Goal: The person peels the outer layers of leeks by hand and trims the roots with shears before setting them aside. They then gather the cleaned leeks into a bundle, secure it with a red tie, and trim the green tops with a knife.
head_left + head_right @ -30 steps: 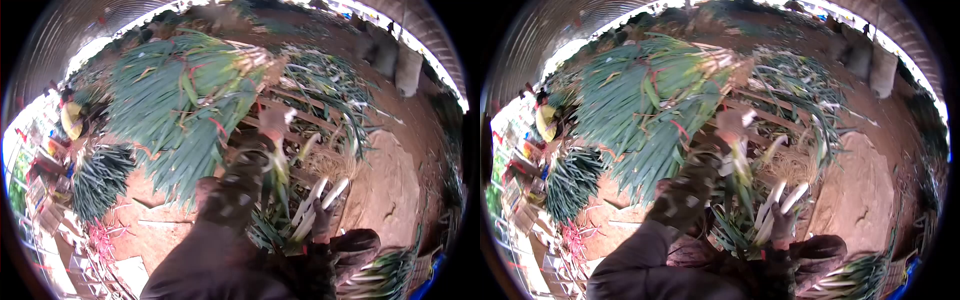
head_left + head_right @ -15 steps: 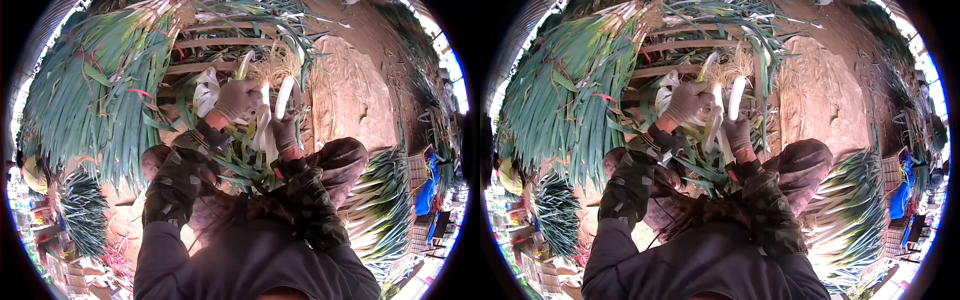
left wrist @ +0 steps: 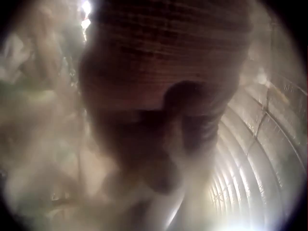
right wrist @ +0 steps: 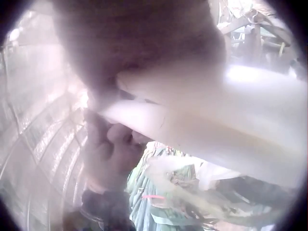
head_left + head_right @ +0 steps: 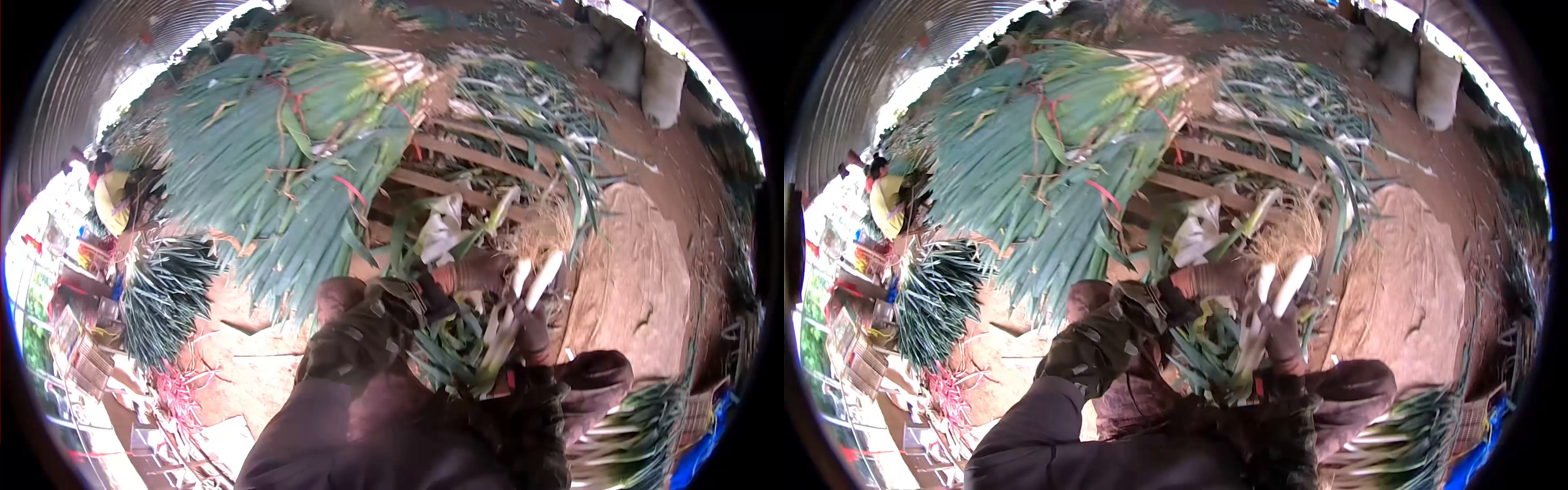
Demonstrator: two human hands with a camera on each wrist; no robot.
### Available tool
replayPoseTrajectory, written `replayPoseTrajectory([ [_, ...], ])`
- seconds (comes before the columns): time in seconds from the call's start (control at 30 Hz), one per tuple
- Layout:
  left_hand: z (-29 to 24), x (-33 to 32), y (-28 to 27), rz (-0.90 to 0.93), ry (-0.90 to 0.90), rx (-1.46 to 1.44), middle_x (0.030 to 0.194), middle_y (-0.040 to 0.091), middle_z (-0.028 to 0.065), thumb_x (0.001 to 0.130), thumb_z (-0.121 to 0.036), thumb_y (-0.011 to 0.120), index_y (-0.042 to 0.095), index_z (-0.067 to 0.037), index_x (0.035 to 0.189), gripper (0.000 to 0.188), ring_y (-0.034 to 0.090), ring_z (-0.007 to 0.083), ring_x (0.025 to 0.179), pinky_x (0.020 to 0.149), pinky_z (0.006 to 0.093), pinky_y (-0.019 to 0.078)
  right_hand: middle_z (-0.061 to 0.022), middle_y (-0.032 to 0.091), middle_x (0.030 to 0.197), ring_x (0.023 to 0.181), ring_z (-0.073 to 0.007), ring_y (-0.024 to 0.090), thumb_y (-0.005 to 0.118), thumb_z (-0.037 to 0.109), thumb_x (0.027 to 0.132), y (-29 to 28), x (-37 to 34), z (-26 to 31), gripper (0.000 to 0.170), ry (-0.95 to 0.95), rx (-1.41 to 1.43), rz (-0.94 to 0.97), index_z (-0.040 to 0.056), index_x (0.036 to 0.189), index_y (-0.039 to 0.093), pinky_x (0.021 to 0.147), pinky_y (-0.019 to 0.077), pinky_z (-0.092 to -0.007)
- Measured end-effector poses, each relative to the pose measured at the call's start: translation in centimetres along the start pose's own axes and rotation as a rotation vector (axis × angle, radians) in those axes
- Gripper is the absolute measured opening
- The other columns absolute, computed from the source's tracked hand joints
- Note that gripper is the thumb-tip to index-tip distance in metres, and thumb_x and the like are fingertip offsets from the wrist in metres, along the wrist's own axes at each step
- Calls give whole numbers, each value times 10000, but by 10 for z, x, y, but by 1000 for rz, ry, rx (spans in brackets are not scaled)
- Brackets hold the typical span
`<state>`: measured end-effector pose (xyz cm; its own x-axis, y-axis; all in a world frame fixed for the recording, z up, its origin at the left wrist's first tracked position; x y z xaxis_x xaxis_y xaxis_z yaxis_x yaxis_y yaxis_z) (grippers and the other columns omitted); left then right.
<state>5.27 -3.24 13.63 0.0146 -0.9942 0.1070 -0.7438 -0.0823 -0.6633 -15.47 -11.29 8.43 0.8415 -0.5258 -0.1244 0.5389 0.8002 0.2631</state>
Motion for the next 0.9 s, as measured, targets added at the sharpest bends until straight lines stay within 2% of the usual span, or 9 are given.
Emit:
replayPoseTrajectory([
  [0.23, -28, -7, -42, 4, -211, 26, 776, 687, 149, 742, -261, 751, 720, -42, 958, 309, 680, 276, 700, 679, 368, 548, 0, 610, 946, 819, -107, 561, 756, 379, 896, 15, -15, 25, 521, -78, -31, -55, 4, 1216, 588, 702, 472, -273],
  [0.3, 1, 3, -68, -519, 166, -297, 703, 660, 43, 886, -236, 690, 735, -53, 981, 212, 635, 162, 622, 584, 328, 518, 14, 603, 918, 803, -101, 549, 744, 369, 907, 24, -19, 32, 495, -137, -84, -94, 8, 1211, 596, 692, 464, -267],
  [0.33, -18, -4, -99, -655, -311, -638, 700, 649, 52, 917, -249, 681, 718, -39, 948, 215, 587, 122, 552, 512, 284, 479, 32, 592, 883, 795, -93, 534, 729, 337, 920, 16, -22, 28, 451, -86, -89, -64, 9, 1205, 605, 699, 457, -270],
  [0.4, 28, 13, -144, -1036, -311, -923, 667, 623, 61, 938, -216, 676, 692, 0, 829, 242, 505, 140, 408, 384, 286, 393, 39, 586, 869, 792, -89, 526, 734, 312, 918, 11, -20, 18, 407, -37, -98, -82, 12, 1171, 627, 700, 449, -270],
  [0.5, 9, 11, -151, -749, -366, 606, 914, 691, 117, 846, -256, 759, 644, -1, 1103, 379, 689, 255, 757, 679, 416, 549, 56, 576, 835, 779, -76, 509, 733, 230, 925, 5, -4, 6, 236, -71, -67, -192, 27, 1030, 674, 684, 428, -267],
  [0.53, -28, 4, -141, -624, -396, 468, 1079, 664, 121, 842, -246, 735, 580, -27, 1230, 472, 674, 290, 947, 803, 455, 534, 58, 576, 831, 776, -73, 505, 732, 216, 927, 5, 1, 10, 209, -62, -66, -250, 30, 1007, 679, 679, 423, -267],
  [0.63, -50, 5, -76, -575, -207, 291, 971, 648, 179, 740, -558, 755, 528, -46, 1178, 710, 675, 284, 867, 689, 432, 540, 66, 579, 827, 750, -62, 492, 723, 178, 935, 18, 8, 23, 155, -142, -80, -305, 38, 990, 686, 654, 409, -264],
  [0.67, -79, -4, -64, -323, -295, 100, 1099, 682, 258, 750, -489, 796, 431, 61, 1416, 937, 693, 343, 977, 922, 400, 532, 66, 580, 827, 747, -61, 494, 726, 178, 934, 22, 8, 26, 158, -148, -95, -295, 38, 995, 687, 650, 409, -262],
  [0.9, -59, 11, -11, -697, -47, -398, 976, 698, 150, 808, -177, 786, 588, 24, 1203, 485, 684, 239, 862, 753, 359, 556, 64, 609, 811, 710, -64, 520, 746, 172, 917, 22, 8, 17, 132, -64, -177, -245, 60, 959, 690, 616, 434, -273],
])
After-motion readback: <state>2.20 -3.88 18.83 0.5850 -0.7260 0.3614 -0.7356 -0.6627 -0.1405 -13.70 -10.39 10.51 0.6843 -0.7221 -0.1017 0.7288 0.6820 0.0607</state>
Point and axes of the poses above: each hand's wrist, its own x-axis towards the middle knuckle, its own y-axis out of the palm, z = x × y, the point moved 1 cm from there along x, towards the middle knuckle
